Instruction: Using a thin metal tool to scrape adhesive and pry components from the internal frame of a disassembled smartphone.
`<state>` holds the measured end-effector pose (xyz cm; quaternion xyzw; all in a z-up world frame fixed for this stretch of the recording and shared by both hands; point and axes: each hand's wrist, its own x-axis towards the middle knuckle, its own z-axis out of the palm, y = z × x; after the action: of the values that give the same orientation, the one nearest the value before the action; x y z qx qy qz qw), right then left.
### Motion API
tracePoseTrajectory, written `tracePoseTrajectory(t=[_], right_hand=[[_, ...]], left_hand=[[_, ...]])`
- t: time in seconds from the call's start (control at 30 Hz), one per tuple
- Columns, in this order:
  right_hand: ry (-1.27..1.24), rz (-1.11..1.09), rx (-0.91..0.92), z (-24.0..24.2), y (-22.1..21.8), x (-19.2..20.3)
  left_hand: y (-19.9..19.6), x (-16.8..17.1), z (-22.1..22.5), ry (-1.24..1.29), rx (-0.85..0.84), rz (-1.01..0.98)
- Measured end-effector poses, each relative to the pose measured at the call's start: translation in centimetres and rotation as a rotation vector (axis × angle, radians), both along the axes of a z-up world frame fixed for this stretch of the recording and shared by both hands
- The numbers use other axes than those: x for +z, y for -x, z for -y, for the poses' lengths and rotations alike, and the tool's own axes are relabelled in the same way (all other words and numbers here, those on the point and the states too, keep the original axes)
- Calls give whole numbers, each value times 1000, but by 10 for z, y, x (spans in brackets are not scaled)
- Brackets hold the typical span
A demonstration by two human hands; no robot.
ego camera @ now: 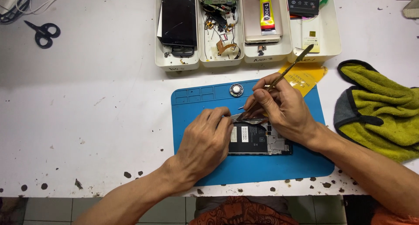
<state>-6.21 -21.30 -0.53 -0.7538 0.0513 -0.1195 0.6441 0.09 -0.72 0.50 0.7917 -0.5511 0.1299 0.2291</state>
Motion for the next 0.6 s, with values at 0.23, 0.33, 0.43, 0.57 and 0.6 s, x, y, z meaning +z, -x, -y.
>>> tracePoseTrajectory(t=[0.23, 0.33, 0.43, 0.57, 0.6], right_hand=[[29, -8, 7, -4, 0, 4], [-66, -44, 13, -4, -3, 6], [-26, -70, 26, -3, -4, 9], [-32, -125, 47, -3, -8, 14], [-11, -127, 45, -2, -8, 15]], left_hand=[[-2, 4, -4, -25, 10, -18], [-11, 21, -10, -71, -77, -189], [-21, 37, -16, -213, -185, -447], [-24, 35, -18, -275, -169, -462], [-24, 36, -16, -288, -172, -456]])
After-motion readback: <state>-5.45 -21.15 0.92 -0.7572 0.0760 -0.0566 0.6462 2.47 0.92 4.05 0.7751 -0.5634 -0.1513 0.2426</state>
